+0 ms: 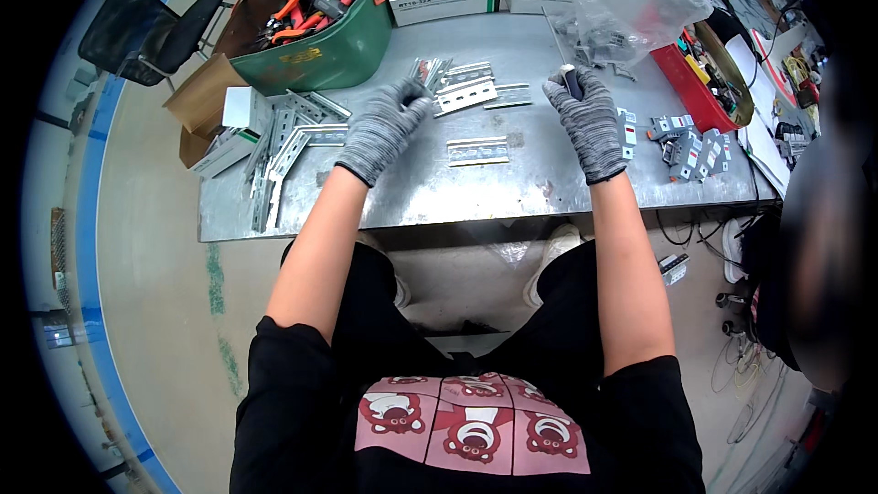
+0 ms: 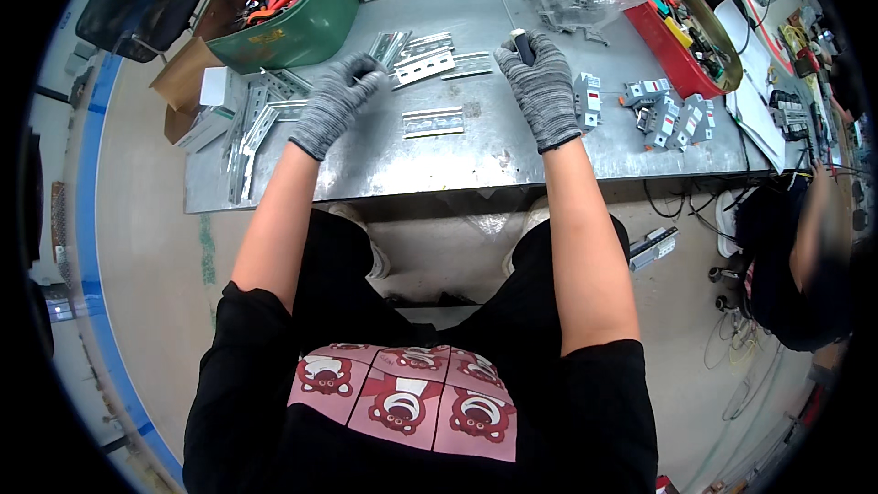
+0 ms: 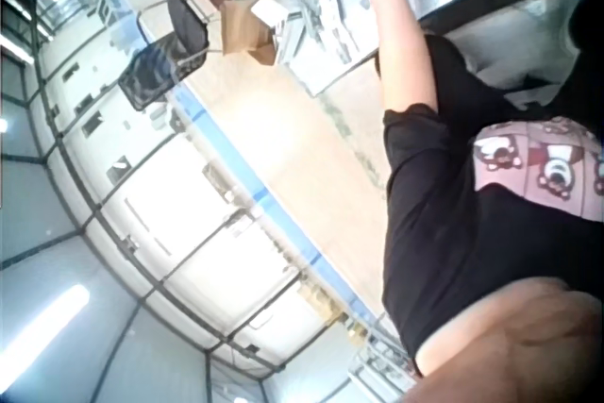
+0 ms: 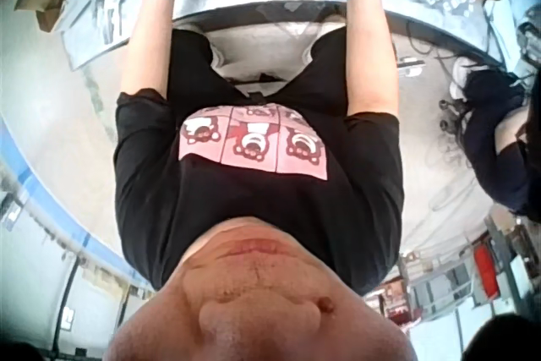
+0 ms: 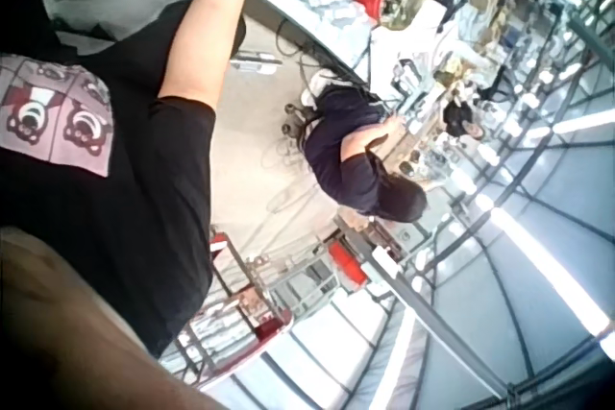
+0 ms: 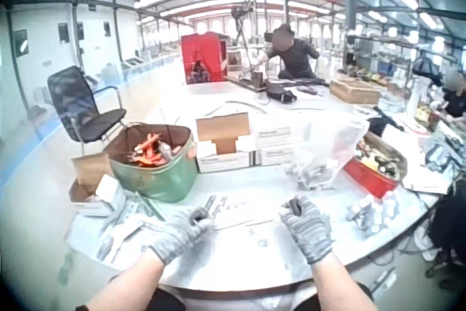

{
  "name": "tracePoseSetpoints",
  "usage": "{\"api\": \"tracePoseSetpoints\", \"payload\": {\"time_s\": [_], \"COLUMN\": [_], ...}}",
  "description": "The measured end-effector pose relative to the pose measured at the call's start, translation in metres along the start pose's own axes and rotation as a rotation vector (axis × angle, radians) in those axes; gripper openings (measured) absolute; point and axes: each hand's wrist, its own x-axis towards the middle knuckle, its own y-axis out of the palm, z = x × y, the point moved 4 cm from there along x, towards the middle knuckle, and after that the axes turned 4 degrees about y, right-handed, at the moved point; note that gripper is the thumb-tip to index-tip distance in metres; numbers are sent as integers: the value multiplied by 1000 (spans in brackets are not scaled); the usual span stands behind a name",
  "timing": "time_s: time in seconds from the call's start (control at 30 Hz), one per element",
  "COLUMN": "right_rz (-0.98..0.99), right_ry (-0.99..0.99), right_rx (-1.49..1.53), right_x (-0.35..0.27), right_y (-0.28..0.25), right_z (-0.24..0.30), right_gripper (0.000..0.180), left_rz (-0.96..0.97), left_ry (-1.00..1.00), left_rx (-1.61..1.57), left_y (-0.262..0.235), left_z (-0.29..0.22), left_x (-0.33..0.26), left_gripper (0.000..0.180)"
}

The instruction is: The person sits at a metal workbench and assembles small electrical components. They pick up metal brackets and small gray boxes, use a screwdriver to fasten parts together, and place the finished assemblies on the table. The person also opens a box of brackets and organizes them on the work surface.

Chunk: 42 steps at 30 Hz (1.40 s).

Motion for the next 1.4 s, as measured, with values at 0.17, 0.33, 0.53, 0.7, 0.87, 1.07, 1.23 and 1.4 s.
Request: {"api": "tracePoseSetpoints", "payload": {"time_s": [0.17, 0.33, 0.53, 0.7, 0.87, 1.07, 1.23, 1.4], "right_rz": [85, 204, 202, 200, 154, 129, 220, 209], "right_ry": [3, -80, -116, -137, -76, 29, -48, -90], "right_rx": [-155, -237, -538, -565, -292, -117, -129, -188], "right_x": [28, 37, 32, 34, 42, 48, 37, 26], "right_y": [5, 18, 31, 36, 23, 8, 15, 21], "right_z": [-12, -35, -14, -13, -21, -26, -29, -13], "right_gripper": [24, 30, 35, 31, 23, 22, 25, 25], "left_rz": [-26, 36, 125, 151, 228, 299, 288, 204], "left_ry": [74, 112, 8, 41, -37, -67, -72, 31], "left_rx": [305, 439, 468, 358, 145, 71, 28, 191], "left_y": [12, 22, -14, -20, -9, -17, -18, -31], "left_z": [-16, -30, -25, -15, -9, -12, -2, -3], "left_x": [16, 19, 4, -11, -5, -12, -9, -13], "left_gripper": [30, 43, 42, 43, 47, 41, 36, 22]}}
